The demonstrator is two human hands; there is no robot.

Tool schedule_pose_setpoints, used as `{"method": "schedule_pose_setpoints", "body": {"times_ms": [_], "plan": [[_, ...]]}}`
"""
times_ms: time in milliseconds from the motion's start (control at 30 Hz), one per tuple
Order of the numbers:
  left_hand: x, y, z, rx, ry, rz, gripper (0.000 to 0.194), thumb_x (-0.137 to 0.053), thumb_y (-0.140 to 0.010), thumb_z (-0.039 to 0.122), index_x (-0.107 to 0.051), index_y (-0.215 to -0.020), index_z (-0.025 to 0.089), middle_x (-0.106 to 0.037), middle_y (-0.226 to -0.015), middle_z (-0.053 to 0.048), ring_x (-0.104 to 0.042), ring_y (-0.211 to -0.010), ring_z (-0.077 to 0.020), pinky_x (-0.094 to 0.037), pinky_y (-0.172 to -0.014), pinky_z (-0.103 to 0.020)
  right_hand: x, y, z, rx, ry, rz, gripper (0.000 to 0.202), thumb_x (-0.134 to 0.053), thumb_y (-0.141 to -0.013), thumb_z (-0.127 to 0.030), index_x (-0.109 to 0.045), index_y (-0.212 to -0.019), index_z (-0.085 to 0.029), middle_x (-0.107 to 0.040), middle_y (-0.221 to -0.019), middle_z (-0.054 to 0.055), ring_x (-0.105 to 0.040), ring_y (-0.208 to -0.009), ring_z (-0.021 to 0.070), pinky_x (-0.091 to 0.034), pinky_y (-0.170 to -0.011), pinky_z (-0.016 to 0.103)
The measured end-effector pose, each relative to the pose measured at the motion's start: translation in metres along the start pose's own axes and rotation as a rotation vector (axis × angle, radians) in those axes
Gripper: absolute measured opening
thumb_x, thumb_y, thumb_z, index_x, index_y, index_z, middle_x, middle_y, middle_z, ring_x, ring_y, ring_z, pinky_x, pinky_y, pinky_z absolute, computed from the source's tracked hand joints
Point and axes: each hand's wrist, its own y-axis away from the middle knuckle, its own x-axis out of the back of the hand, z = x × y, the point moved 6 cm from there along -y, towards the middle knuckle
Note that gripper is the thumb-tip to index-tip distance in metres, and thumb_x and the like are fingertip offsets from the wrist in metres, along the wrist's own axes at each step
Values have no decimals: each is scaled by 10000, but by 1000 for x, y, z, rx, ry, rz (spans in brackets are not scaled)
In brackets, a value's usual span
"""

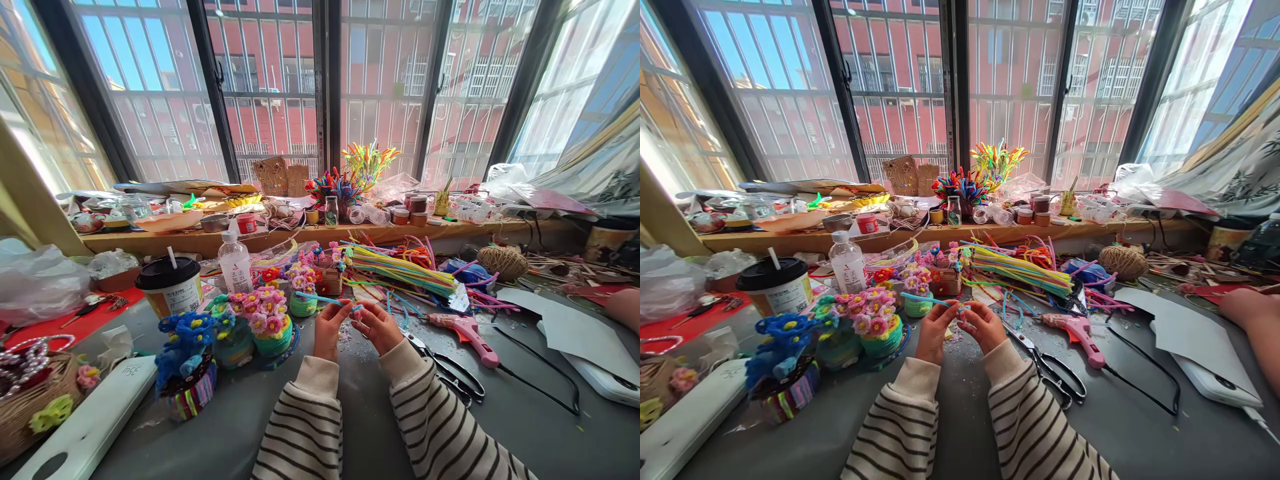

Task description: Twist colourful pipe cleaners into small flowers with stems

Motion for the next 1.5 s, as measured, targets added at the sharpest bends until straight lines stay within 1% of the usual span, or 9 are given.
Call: {"method": "schedule_pose_setpoints", "body": {"times_ms": [300,567,833,967,1067,1133,1233,1367,1500], "plan": [[-4,2,1,-15,-44,-45,160,-636,-546,183,-622,-705,172,-634,-717,-23,-567,-707,-128,-418,-703,-219,4,1,-10,104,157,33,283,-700,-489,-255,-632,-749,-167,-641,-732,12,-567,-645,123,-457,-670,275],[0,2,6,-69,-42,36,150,-643,-533,195,-601,-673,158,-626,-667,1,-565,-633,-112,-419,-646,-211,-9,5,-20,273,367,-57,379,-698,-477,-230,-602,-842,-190,-622,-818,29,-559,-770,161,-436,-725,310],[-1,2,5,-63,-42,24,151,-641,-537,217,-592,-667,159,-605,-636,7,-541,-631,-106,-399,-631,-198,-8,6,-20,322,451,-27,321,-673,-522,-233,-595,-828,-176,-602,-741,24,-560,-647,136,-484,-597,276],[4,5,5,-70,-219,93,166,-592,-595,299,-608,-690,164,-606,-664,-19,-528,-631,-123,-388,-596,-205,0,5,-23,357,399,53,319,-683,-504,-240,-600,-803,-169,-600,-702,10,-553,-603,126,-495,-547,262],[7,13,16,-246,-493,182,126,-589,-602,306,-614,-642,190,-589,-648,-28,-516,-638,-140,-382,-636,-225,7,3,-25,376,382,114,328,-690,-491,-244,-604,-799,-170,-602,-712,11,-548,-601,125,-494,-529,257],[5,20,28,-428,-606,216,121,-602,-597,265,-626,-706,219,-591,-755,-42,-508,-761,-164,-346,-766,-251,10,1,-24,366,390,129,335,-689,-491,-254,-604,-804,-171,-603,-717,13,-549,-606,127,-493,-532,259],[-3,27,37,-554,-648,132,214,-601,-603,217,-627,-813,251,-584,-904,-53,-458,-928,-191,-232,-905,-288,10,1,-22,339,404,111,331,-684,-500,-266,-603,-808,-173,-607,-706,13,-552,-624,131,-488,-548,261],[-6,24,31,-476,-573,34,145,-610,-592,205,-646,-722,260,-610,-822,-46,-470,-910,-197,-172,-943,-310,3,2,-22,293,421,28,309,-686,-499,-252,-607,-788,-180,-607,-727,11,-548,-665,134,-475,-567,249],[3,21,27,-417,-489,103,89,-618,-583,225,-648,-663,249,-609,-756,-37,-495,-833,-181,-272,-878,-272,-5,4,-24,284,464,-78,348,-680,-518,-232,-594,-853,-193,-599,-793,22,-534,-703,134,-462,-573,239]]}}
